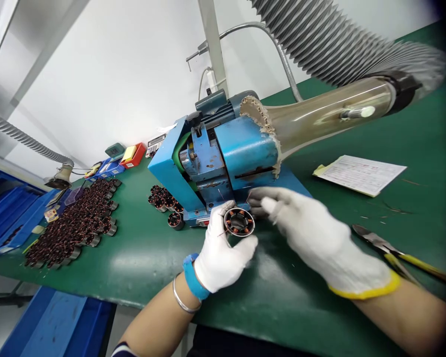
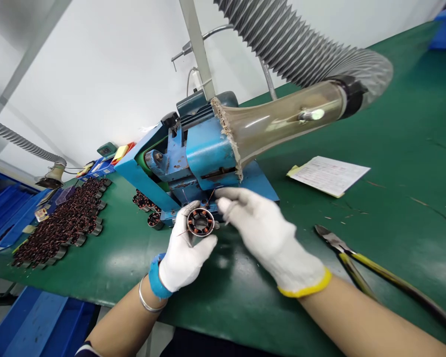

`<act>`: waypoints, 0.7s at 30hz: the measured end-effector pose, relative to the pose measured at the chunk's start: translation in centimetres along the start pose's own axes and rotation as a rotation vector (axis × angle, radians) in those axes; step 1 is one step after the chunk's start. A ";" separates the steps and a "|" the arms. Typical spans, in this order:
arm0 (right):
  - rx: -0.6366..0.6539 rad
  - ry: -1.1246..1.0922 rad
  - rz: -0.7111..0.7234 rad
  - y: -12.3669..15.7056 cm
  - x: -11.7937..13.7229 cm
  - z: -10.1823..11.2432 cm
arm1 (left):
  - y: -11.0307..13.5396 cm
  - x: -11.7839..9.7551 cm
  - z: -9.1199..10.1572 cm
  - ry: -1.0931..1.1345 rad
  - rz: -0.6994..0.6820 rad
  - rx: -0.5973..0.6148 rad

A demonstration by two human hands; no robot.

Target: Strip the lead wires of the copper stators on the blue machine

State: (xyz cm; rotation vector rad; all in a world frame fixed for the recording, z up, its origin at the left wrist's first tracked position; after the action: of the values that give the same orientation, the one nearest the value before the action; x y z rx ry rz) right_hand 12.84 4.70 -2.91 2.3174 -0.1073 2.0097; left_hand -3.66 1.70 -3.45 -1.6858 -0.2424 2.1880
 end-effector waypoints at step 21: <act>0.025 -0.390 -0.092 -0.3 0.7 -2.4 | -3.7 -4.0 -2.1 -0.646 -0.193 -0.008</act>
State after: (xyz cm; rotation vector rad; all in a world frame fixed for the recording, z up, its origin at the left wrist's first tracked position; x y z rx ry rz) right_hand 10.62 5.27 -1.90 2.6457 0.0046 1.5043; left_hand -0.14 3.37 0.85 -0.8615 -0.5509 2.5035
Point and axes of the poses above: each hand's wrist, its own y-axis away from the middle knuckle, its own z-axis out of the back of the hand, x = y × z, the point moved 3 cm from there along -y, towards the middle knuckle, and after that the axes turned 7 degrees about y, right-handed, at the moved point
